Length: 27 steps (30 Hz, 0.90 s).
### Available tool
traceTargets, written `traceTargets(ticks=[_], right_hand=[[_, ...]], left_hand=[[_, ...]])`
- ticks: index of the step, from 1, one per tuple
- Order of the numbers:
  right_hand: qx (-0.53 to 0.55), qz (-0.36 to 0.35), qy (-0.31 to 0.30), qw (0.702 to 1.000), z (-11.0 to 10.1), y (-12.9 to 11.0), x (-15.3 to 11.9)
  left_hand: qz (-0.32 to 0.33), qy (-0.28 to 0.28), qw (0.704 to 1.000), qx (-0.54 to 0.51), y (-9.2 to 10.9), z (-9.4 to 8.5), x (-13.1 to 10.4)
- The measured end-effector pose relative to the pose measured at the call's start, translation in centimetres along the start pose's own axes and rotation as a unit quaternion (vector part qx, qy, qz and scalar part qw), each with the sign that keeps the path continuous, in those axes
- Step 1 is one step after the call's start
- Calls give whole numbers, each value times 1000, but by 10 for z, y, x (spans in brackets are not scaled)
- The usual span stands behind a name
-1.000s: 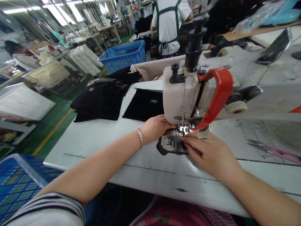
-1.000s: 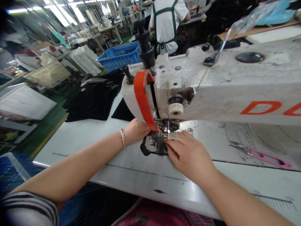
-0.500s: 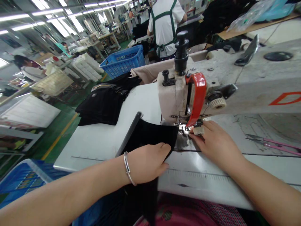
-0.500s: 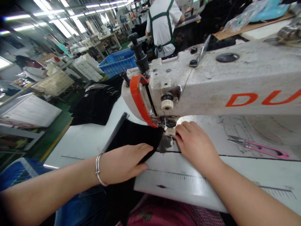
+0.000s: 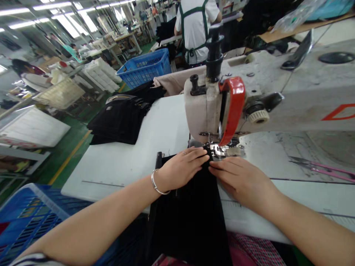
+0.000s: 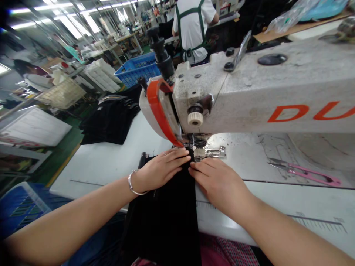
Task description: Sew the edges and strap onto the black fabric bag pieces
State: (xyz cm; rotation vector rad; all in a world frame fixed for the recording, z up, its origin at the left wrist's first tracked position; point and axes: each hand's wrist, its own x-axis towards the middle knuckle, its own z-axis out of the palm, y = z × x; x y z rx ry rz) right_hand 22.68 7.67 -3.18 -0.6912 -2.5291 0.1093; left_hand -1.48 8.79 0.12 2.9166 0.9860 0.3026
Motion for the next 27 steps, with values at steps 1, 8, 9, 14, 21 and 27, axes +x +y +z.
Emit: traceTargets(ticks=[1, 8, 9, 14, 21, 27], right_hand=[[-4, 5, -1, 1000, 1, 1, 2], [51, 70, 21, 996, -11, -15, 0], [66, 98, 29, 993, -16, -25, -6], [171, 266, -49, 947, -33, -89, -50], [463, 389, -118, 788, -15, -129, -58], [640, 505, 25, 579, -6, -140, -34]], left_hand=[[1, -2, 1000, -10, -8, 0, 2], [-65, -94, 992, -48, 18, -31, -4], [-77, -107, 990, -50, 38, -37, -12], [-54, -118, 991, -21, 122, -34, -68], [-261, 76, 936, -223, 124, -22, -102], [-305, 160, 911, -227, 131, -32, -100]])
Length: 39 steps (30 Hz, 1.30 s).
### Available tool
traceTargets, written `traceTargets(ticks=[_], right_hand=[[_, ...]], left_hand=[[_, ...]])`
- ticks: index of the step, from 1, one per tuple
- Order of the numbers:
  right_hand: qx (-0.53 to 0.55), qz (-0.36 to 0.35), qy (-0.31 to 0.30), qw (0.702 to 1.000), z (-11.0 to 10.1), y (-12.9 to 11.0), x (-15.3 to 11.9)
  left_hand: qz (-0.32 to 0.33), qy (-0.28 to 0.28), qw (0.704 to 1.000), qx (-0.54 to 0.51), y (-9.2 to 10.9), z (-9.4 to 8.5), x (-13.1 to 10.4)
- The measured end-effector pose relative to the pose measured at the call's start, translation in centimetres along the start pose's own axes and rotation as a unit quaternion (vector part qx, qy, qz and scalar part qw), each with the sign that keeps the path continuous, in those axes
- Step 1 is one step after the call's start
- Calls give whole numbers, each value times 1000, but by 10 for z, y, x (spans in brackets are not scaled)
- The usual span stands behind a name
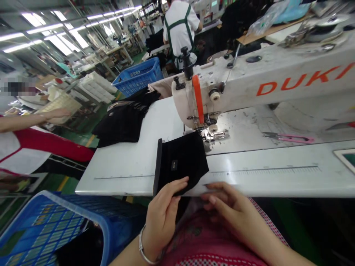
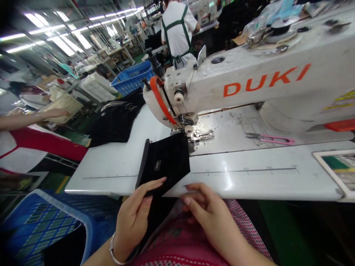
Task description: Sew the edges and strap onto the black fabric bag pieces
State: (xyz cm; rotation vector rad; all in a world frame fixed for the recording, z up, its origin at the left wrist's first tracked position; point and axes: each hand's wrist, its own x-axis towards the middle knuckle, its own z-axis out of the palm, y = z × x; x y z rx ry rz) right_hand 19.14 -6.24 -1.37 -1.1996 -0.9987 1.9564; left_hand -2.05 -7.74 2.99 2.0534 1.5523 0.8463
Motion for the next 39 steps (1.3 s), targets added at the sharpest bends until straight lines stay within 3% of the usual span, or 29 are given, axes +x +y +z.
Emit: traceTargets(ticks=[3, 7, 13, 17, 20, 23, 26, 28, 30, 33, 35, 39], right_hand=[[88, 7, 37, 995, 3, -21, 16], [163, 19, -19, 986, 4, -48, 39], [151, 74, -86, 982, 10, -41, 33], [134, 26, -65, 988, 13, -44, 40], [119, 26, -87, 989, 16, -47, 40], [61, 64, -109, 990, 15, -34, 18], [-29, 117, -93, 988, 8, -9, -9], [-55, 130, -67, 988, 2, 7, -19], [-55, 131, -44, 989, -3, 19, -20], [-36, 126, -33, 991, -5, 28, -16], [-29, 131, -40, 990, -5, 28, -15], [-41, 135, -46, 989, -5, 24, -18]], left_hand=[[-41, 68, 997, 15, 4, -1, 1], [-27, 84, 996, 22, 5, -4, 6], [16, 83, 996, 28, 2, -7, 8], [48, 59, 997, 12, 2, -7, 9], [99, 38, 994, 15, 1, -7, 9], [154, -8, 987, 51, -3, -8, 5], [201, -41, 968, 146, -9, -6, -5], [168, -3, 957, 238, -15, -4, -14], [91, 30, 950, 298, -21, -3, -24], [28, 12, 948, 318, -26, -4, -36], [57, 3, 942, 331, -22, -2, -39], [217, -65, 924, 309, 0, 13, -30]])
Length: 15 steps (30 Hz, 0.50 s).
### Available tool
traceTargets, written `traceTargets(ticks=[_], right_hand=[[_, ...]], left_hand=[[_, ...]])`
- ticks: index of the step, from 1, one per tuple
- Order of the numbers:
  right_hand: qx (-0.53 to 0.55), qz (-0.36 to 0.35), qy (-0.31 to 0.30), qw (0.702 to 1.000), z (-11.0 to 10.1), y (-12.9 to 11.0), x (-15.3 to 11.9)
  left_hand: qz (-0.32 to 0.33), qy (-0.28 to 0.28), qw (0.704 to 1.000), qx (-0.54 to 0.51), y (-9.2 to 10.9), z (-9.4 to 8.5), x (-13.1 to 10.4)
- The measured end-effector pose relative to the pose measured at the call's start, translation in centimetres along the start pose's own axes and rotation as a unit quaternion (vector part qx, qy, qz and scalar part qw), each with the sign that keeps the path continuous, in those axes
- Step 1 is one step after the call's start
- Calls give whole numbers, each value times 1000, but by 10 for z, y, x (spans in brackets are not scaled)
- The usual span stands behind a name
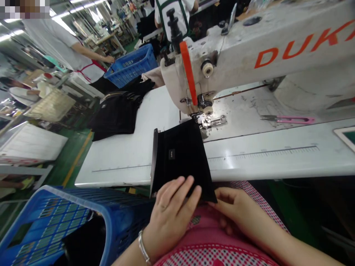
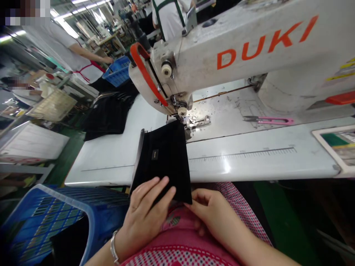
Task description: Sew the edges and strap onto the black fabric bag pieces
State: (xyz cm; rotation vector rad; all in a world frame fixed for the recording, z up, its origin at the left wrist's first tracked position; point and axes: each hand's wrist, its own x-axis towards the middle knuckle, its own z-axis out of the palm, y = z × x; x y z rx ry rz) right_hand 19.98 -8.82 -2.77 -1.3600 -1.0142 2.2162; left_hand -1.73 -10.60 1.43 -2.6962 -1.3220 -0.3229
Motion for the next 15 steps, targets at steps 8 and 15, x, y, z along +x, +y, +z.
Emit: traceTargets(ticks=[8, 15], right_hand=[[14, -29, 3, 999, -1, 0, -5], [0, -52, -6, 999, -2, 1, -3]], left_hand=[[50, -13, 985, -162, 7, 15, 27], [-41, 38, 950, -307, 9, 11, 33]])
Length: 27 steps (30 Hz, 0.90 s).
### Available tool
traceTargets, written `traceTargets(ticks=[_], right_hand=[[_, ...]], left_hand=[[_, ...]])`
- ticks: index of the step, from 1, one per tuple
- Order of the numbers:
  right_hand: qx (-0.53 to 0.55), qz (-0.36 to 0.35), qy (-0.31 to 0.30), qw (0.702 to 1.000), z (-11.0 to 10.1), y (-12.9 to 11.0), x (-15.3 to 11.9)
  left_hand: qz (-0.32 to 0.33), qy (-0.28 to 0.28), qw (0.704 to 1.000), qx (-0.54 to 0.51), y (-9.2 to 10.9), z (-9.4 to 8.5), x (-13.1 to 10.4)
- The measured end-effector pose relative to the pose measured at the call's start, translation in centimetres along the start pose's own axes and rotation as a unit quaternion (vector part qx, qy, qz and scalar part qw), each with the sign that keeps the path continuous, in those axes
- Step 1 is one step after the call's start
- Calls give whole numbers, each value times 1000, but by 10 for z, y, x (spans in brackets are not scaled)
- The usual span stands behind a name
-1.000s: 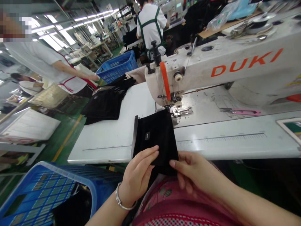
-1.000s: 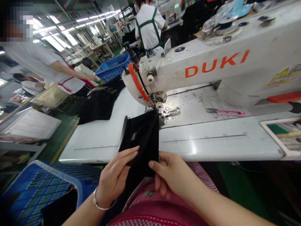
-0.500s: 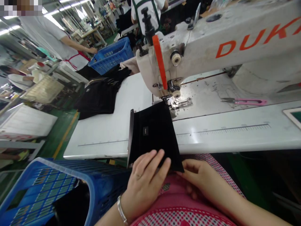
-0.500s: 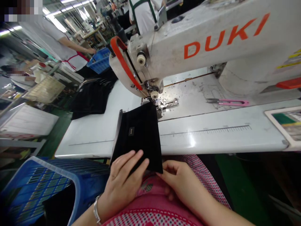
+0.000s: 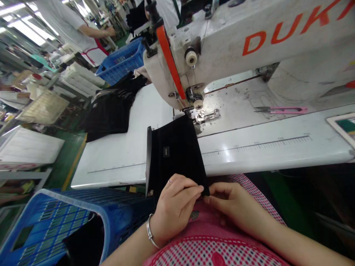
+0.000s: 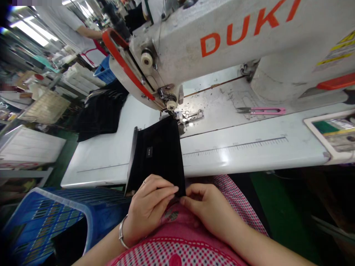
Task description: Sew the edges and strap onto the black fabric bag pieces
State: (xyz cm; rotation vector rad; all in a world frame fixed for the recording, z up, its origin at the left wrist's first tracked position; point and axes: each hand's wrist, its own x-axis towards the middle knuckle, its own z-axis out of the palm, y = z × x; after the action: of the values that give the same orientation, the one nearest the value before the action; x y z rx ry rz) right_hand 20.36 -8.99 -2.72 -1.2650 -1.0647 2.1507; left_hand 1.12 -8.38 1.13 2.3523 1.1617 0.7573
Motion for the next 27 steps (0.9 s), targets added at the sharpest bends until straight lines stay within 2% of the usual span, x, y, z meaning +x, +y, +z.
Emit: traceTargets(ticks=[5, 23, 27], right_hand=[[-9, -4, -7, 1000, 0, -3, 0], [-13, 27, -15, 999, -3, -16, -6], [-39, 25, -21, 999, -3, -16, -7]], left_hand=[[54, -36, 995, 70, -4, 4, -3], [102, -5, 992, 79, -15, 9, -11], [131, -6, 984, 121, -15, 11, -9]])
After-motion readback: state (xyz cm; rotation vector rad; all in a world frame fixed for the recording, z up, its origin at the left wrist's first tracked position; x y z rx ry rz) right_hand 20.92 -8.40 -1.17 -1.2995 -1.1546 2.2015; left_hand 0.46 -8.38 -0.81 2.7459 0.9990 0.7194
